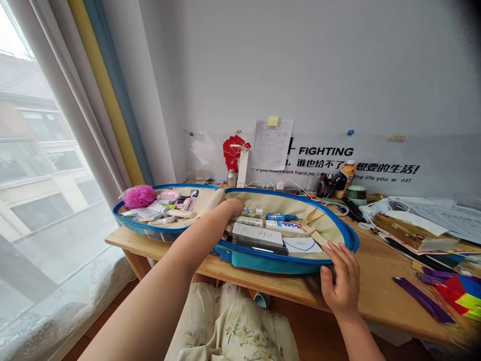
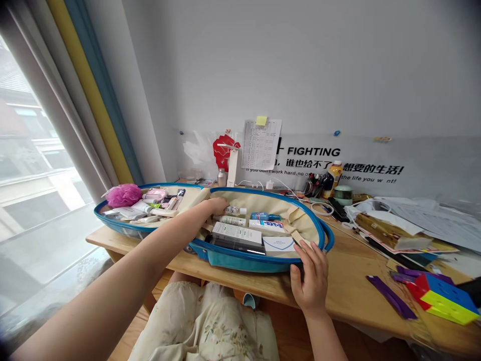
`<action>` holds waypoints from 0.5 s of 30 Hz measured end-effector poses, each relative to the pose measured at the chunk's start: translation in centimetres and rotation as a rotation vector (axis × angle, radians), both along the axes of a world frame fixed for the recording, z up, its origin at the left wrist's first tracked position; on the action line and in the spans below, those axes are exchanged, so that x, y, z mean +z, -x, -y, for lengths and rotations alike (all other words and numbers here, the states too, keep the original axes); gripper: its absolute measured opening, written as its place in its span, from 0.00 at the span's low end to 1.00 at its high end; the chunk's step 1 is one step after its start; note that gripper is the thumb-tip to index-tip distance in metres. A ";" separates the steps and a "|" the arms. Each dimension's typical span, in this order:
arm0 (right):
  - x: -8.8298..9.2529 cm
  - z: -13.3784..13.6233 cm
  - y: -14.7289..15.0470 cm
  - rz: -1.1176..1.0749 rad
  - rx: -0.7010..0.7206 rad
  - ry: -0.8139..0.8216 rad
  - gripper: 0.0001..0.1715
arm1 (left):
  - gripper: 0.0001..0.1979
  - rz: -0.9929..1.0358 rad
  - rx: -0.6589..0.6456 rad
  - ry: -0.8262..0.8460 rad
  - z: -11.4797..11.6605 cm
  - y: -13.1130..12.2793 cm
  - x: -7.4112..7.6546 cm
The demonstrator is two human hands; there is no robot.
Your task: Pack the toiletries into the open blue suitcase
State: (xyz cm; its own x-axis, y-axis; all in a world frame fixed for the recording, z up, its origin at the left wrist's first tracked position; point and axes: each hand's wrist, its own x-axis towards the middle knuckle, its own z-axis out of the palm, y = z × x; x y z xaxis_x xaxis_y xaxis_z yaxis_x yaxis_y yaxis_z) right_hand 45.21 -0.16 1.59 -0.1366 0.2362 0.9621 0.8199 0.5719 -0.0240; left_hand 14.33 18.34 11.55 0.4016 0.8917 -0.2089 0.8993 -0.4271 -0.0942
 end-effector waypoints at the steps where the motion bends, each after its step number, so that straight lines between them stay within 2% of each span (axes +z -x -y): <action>1: 0.0 0.0 0.0 0.003 -0.001 -0.001 0.24 | 0.19 0.013 0.004 0.004 -0.1 0.0 -0.1; 8: 0.0 0.0 -0.1 0.006 -0.010 0.016 0.23 | 0.17 0.086 0.026 0.027 0.0 -0.2 -0.6; 15: 0.0 0.0 -0.2 0.038 -0.031 0.008 0.25 | 0.14 0.068 0.047 0.085 0.7 -0.4 -0.5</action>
State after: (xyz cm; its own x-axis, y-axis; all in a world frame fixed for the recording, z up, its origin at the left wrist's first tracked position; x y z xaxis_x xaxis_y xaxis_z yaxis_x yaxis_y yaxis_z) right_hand 45.38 -0.16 1.56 -0.1653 0.2490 0.9543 0.8378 0.5460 0.0027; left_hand 14.69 17.69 11.04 0.3759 0.8899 -0.2585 0.9215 -0.3885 0.0027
